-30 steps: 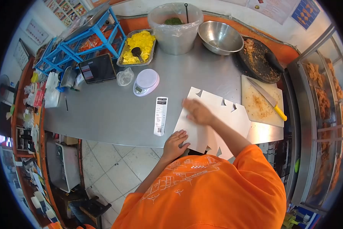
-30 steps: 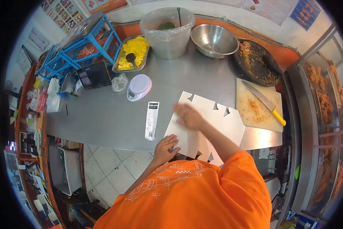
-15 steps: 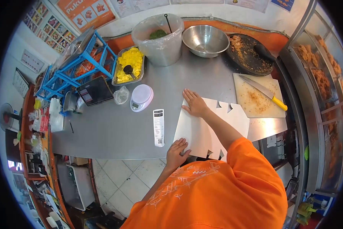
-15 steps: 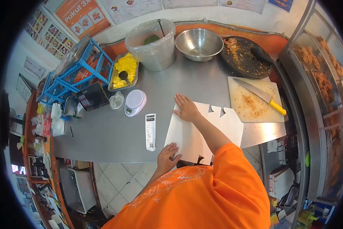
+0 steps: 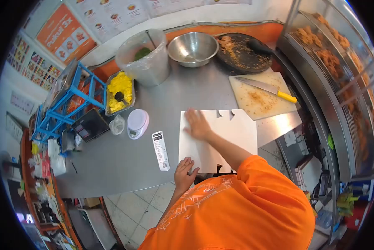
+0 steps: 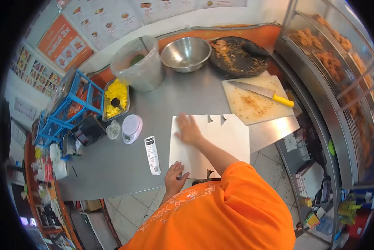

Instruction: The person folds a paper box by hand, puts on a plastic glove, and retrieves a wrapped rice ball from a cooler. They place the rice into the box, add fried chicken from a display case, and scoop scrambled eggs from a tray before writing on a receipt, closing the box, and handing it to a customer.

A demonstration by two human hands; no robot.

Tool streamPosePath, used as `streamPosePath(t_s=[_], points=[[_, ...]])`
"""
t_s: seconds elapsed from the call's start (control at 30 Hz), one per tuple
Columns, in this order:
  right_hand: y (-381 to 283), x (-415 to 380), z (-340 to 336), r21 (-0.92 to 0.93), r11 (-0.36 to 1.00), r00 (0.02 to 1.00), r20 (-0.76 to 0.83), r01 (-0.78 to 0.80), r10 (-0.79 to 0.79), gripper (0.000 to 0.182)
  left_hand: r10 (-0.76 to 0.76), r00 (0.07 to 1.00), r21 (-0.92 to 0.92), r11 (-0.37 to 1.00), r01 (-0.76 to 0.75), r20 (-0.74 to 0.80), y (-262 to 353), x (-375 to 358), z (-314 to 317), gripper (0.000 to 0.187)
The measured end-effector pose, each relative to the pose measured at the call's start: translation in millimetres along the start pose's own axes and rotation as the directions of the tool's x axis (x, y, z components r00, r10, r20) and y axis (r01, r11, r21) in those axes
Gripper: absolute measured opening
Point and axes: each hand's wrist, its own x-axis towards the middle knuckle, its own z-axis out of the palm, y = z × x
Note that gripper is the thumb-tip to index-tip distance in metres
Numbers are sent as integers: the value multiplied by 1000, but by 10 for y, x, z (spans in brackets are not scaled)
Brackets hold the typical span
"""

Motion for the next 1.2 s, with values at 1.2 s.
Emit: streamPosePath(t_s=[1.2], points=[[224, -953, -414, -128, 931, 938, -98, -342, 332, 65, 1, 963, 373, 922, -106, 271, 93, 500, 219, 68]])
